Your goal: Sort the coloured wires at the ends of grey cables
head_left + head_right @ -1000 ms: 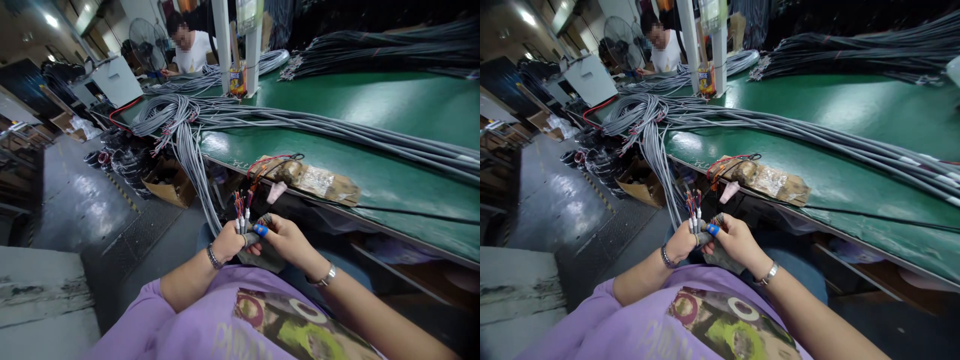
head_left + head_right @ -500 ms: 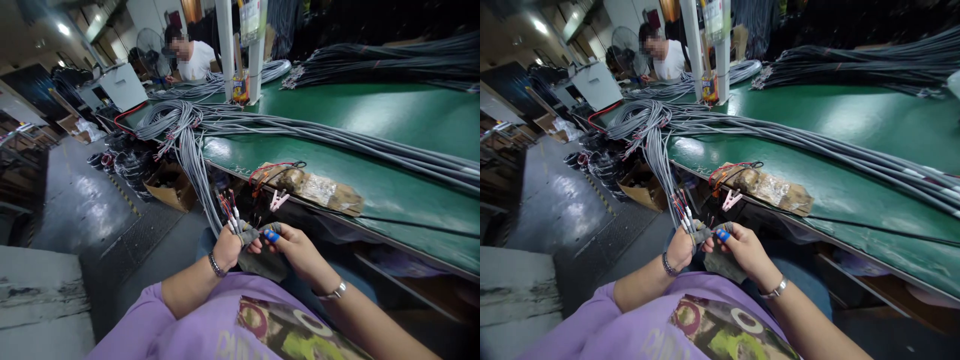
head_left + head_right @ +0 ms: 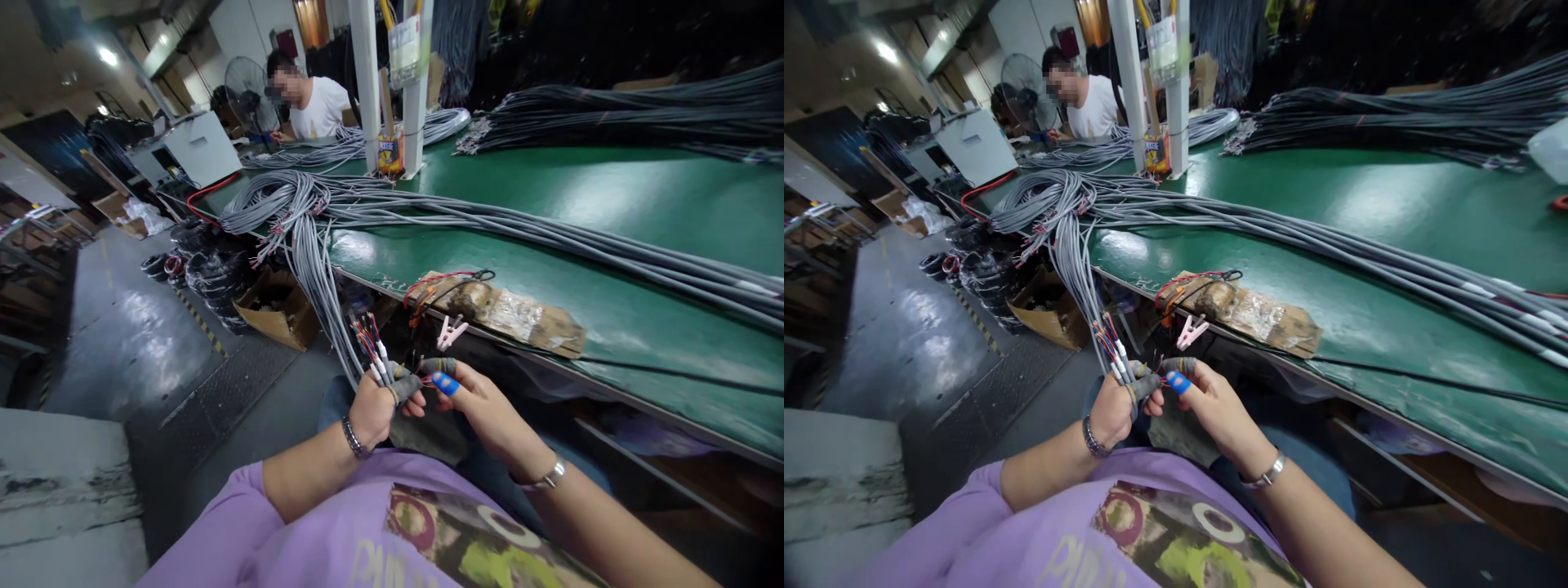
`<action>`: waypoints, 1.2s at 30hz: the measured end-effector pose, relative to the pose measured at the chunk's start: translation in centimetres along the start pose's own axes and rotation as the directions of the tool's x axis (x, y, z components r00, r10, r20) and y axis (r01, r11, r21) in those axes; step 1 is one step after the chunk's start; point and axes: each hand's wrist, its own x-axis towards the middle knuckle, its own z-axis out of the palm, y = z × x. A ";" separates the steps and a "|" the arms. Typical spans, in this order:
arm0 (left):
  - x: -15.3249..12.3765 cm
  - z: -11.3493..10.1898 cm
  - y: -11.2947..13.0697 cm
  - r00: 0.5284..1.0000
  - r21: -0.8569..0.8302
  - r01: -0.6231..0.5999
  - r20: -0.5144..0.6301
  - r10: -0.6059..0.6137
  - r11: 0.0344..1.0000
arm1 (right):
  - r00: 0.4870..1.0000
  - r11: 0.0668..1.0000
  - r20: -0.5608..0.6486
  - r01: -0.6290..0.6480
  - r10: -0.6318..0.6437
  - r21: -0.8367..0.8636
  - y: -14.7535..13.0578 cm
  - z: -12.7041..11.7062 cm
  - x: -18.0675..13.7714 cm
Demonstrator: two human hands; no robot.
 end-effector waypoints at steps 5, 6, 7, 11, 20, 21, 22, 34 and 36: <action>0.0 -0.2 -0.1 0.982 0.135 0.054 0.174 -0.077 0.989 | 0.997 0.996 0.041 0.071 -0.069 -0.052 -0.4 0.7 0.1; 0.0 -0.4 0.0 0.968 0.172 0.074 0.223 -0.112 0.982 | 0.994 0.992 0.061 0.092 -0.087 -0.082 -0.3 0.7 0.1; 0.0 -0.6 0.0 0.954 0.203 0.093 0.263 -0.146 0.975 | 0.991 0.986 0.078 0.116 -0.107 -0.119 -0.2 0.7 0.1; 0.1 -1.0 0.1 0.949 0.215 0.107 0.269 -0.164 0.971 | 0.987 0.955 0.037 0.160 -0.156 -0.251 0.6 0.3 0.2; 0.0 -0.5 -0.6 0.991 0.102 -0.002 0.136 -0.012 0.995 | 0.993 1.000 -0.115 0.022 -0.024 -0.019 1.4 1.0 0.0; 0.0 -0.4 -0.7 0.992 0.094 -0.001 0.129 -0.011 0.996 | 0.992 1.000 -0.127 0.025 -0.025 -0.007 1.4 1.1 0.0; 0.1 -0.5 -0.7 0.993 0.085 0.002 0.121 -0.012 0.996 | 0.990 1.000 -0.137 0.029 -0.029 0.000 1.4 1.2 -0.1; 0.1 -0.3 -0.5 0.989 0.129 0.038 0.134 -0.056 0.991 | 0.990 0.992 -0.085 0.108 -0.113 -0.065 1.2 0.8 -0.3; 0.1 -0.3 -0.6 0.986 0.159 0.036 0.157 -0.061 0.987 | 0.989 0.990 -0.075 0.119 -0.125 -0.076 1.2 0.7 -0.3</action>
